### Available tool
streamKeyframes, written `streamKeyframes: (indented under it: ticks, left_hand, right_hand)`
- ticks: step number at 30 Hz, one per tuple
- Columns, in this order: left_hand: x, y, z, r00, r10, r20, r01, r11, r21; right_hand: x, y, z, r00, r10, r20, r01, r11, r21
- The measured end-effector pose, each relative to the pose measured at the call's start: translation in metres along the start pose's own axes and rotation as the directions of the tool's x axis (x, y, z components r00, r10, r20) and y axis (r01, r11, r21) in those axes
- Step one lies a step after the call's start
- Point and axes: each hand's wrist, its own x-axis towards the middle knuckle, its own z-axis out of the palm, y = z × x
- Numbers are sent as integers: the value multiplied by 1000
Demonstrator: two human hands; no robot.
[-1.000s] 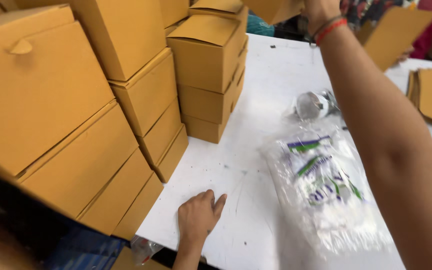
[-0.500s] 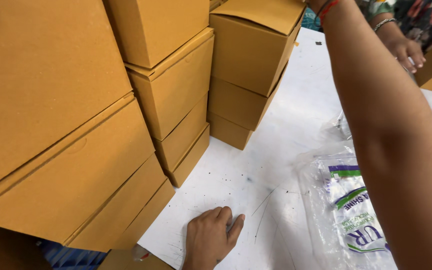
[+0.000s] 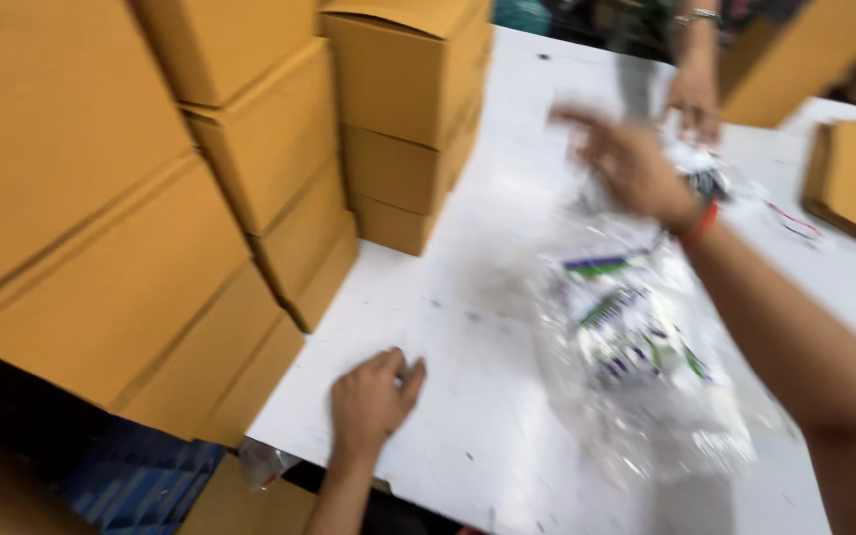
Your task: The person wraps LED light fixtures in plastic bags and places them into cardboard boxes. The person repeatedly picks up a light, wraps it, and boxes it, stacking the finished boxes on the table.
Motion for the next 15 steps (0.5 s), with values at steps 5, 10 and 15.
streamKeyframes:
  ticks: [5,10,15]
  left_hand:
    - [-13,9,2,961,105,-257,-89,993,73]
    - [-33,46,-10,987,-82,-140,90,995,52]
    - [-98,135,12,932,230,-278,-329,858,-393]
  right_hand:
    - [-228,-35,32,974,212,84,-160,896,-415]
    - [-325,-40,70,881,471,-51,-448,795,-409]
    - [-334,-52,82,854,507,-116,-519,845,-131]
